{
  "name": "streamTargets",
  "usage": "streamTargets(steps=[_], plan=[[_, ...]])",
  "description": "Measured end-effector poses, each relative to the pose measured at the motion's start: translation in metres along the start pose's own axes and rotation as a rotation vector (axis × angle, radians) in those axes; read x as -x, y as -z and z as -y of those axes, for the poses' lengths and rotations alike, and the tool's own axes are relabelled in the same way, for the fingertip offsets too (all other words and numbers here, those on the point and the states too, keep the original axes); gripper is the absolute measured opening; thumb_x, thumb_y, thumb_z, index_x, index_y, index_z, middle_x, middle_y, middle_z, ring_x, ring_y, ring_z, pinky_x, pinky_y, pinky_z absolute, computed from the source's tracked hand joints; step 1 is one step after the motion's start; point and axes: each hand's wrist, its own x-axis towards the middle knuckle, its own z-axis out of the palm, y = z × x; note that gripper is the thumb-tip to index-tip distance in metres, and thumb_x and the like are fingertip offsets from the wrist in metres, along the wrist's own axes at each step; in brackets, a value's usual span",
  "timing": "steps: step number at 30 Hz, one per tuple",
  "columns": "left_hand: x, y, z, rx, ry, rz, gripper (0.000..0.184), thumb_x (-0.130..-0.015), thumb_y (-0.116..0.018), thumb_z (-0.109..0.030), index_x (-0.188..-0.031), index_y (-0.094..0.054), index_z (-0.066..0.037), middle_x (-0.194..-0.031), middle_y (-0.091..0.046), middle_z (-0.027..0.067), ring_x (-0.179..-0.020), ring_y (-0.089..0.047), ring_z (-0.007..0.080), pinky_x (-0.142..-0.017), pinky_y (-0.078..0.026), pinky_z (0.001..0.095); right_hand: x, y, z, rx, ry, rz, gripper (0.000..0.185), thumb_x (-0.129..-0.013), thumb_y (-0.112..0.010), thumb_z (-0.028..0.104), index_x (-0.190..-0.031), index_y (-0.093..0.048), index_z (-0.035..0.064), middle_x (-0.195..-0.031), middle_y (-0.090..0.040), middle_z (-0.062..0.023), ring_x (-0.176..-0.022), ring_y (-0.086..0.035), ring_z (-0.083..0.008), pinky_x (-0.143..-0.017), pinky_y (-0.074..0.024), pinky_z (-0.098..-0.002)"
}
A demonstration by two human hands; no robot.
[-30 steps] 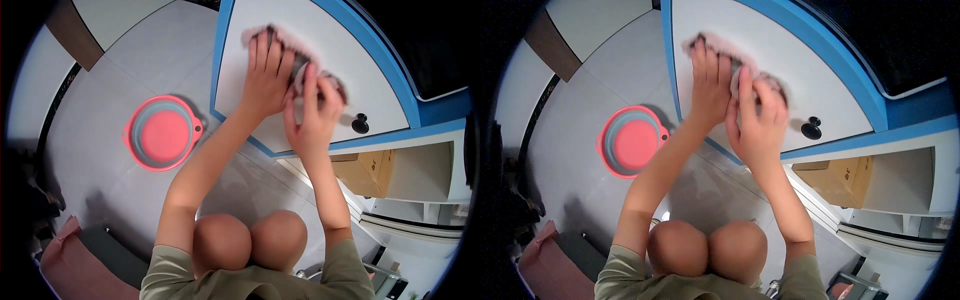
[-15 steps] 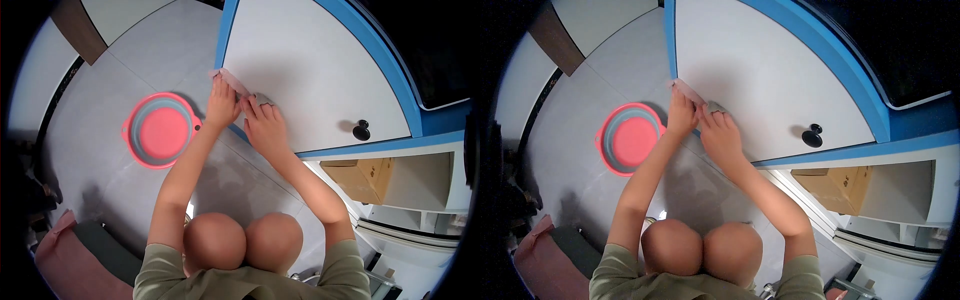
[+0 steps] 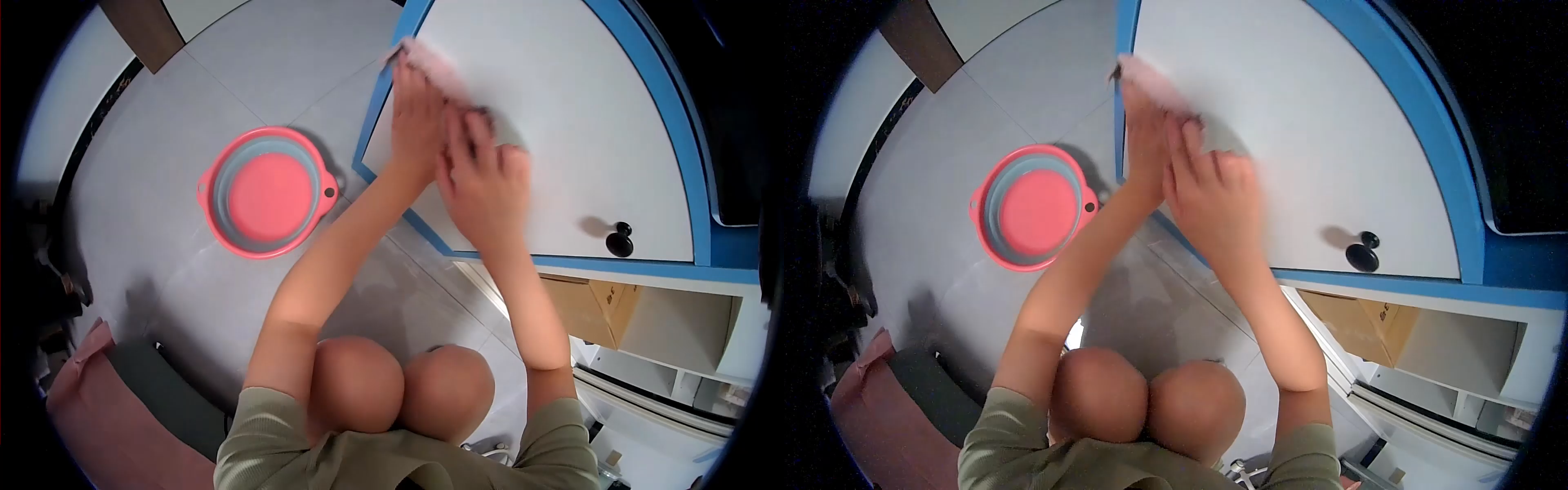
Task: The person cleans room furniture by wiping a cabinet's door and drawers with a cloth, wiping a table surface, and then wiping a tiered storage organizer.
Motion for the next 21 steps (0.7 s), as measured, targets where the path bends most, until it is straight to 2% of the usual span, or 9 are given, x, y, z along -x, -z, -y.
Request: streamTargets(steps=[4,6,8,11,13,16,18,20,21], plan=[[0.059,0.002,0.020,0.020,0.212,0.180,0.061,-0.086,-0.049,-0.026,-0.134,-0.029,0.006,-0.141,-0.024,0.0275,-0.130,-0.020,0.0507,-0.107,-0.017,0.0584,0.032,-0.053,0.020,-0.090,0.116,0.110,0.044,-0.076,-0.061,0.021,-0.117,-0.059,0.0046,-0.116,-0.055,-0.0046,-0.089,-0.050,-0.0193,-0.081,-0.0400,-0.0307],[0.086,-0.006,0.032,0.433,0.560,0.075,0.058,-0.087,-0.048,-0.025,-0.134,-0.030,0.005,-0.140,-0.023,0.0289,-0.130,-0.019,0.0511,-0.108,-0.017,0.0564,0.044,-0.077,0.029,-0.141,0.161,0.143,0.042,-0.076,-0.060,0.021,-0.114,-0.059,0.0026,-0.110,-0.057,-0.0048,-0.090,-0.051,-0.0190,-0.083,-0.0407,-0.0312],[0.110,-0.008,0.038,0.574,0.692,0.063,0.057,-0.087,-0.047,-0.023,-0.133,-0.031,0.006,-0.141,-0.022,0.0294,-0.130,-0.019,0.0507,-0.108,-0.017,0.0544,0.057,-0.100,0.035,-0.184,0.205,0.168,0.040,-0.076,-0.059,0.020,-0.112,-0.060,0.0008,-0.105,-0.059,-0.0049,-0.091,-0.051,-0.0191,-0.084,-0.0412,-0.0319],[0.132,-0.007,0.037,0.376,0.558,0.119,0.056,-0.087,-0.047,-0.022,-0.133,-0.031,0.006,-0.141,-0.023,0.0292,-0.131,-0.019,0.0490,-0.108,-0.017,0.0523,0.065,-0.114,0.037,-0.214,0.261,0.228,0.040,-0.075,-0.059,0.019,-0.111,-0.060,-0.0001,-0.099,-0.059,-0.0053,-0.093,-0.051,-0.0197,-0.086,-0.0411,-0.0328],[0.136,-0.006,0.032,0.296,0.460,0.075,0.055,-0.088,-0.047,-0.023,-0.133,-0.032,0.005,-0.139,-0.024,0.0298,-0.131,-0.019,0.0481,-0.108,-0.016,0.0520,0.060,-0.101,0.035,-0.206,0.266,0.321,0.042,-0.075,-0.059,0.019,-0.113,-0.059,0.0014,-0.097,-0.059,-0.0057,-0.095,-0.051,-0.0201,-0.087,-0.0407,-0.0327],[0.112,-0.004,0.019,0.337,0.346,0.033,0.056,-0.088,-0.048,-0.027,-0.133,-0.033,0.002,-0.137,-0.024,0.0313,-0.131,-0.018,0.0481,-0.109,-0.015,0.0526,0.045,-0.064,0.027,-0.180,0.149,0.277,0.043,-0.076,-0.058,0.020,-0.116,-0.058,0.0040,-0.101,-0.059,-0.0069,-0.096,-0.051,-0.0210,-0.086,-0.0400,-0.0334],[0.076,-0.008,-0.001,0.188,0.157,0.034,0.056,-0.088,-0.047,-0.032,-0.133,-0.033,0.000,-0.135,-0.023,0.0331,-0.130,-0.016,0.0513,-0.108,-0.013,0.0564,0.031,-0.033,0.016,-0.146,0.051,0.140,0.047,-0.076,-0.059,0.021,-0.120,-0.056,0.0061,-0.110,-0.057,-0.0072,-0.096,-0.051,-0.0220,-0.085,-0.0391,-0.0347],[0.046,-0.009,-0.026,0.074,0.152,0.201,0.059,-0.088,-0.048,-0.036,-0.132,-0.034,0.000,-0.135,-0.022,0.0322,-0.129,-0.014,0.0533,-0.106,-0.012,0.0602,0.024,-0.002,0.005,-0.061,-0.017,0.046,0.048,-0.076,-0.060,0.022,-0.121,-0.056,0.0065,-0.116,-0.055,-0.0072,-0.094,-0.050,-0.0216,-0.081,-0.0385,-0.0347],[0.035,-0.008,-0.040,0.121,0.159,0.119,0.060,-0.087,-0.048,-0.037,-0.132,-0.033,0.000,-0.135,-0.022,0.0322,-0.129,-0.014,0.0539,-0.106,-0.013,0.0612,0.025,0.008,0.001,-0.017,-0.051,-0.003,0.049,-0.076,-0.060,0.022,-0.122,-0.055,0.0066,-0.119,-0.053,-0.0072,-0.094,-0.050,-0.0215,-0.079,-0.0383,-0.0347]])
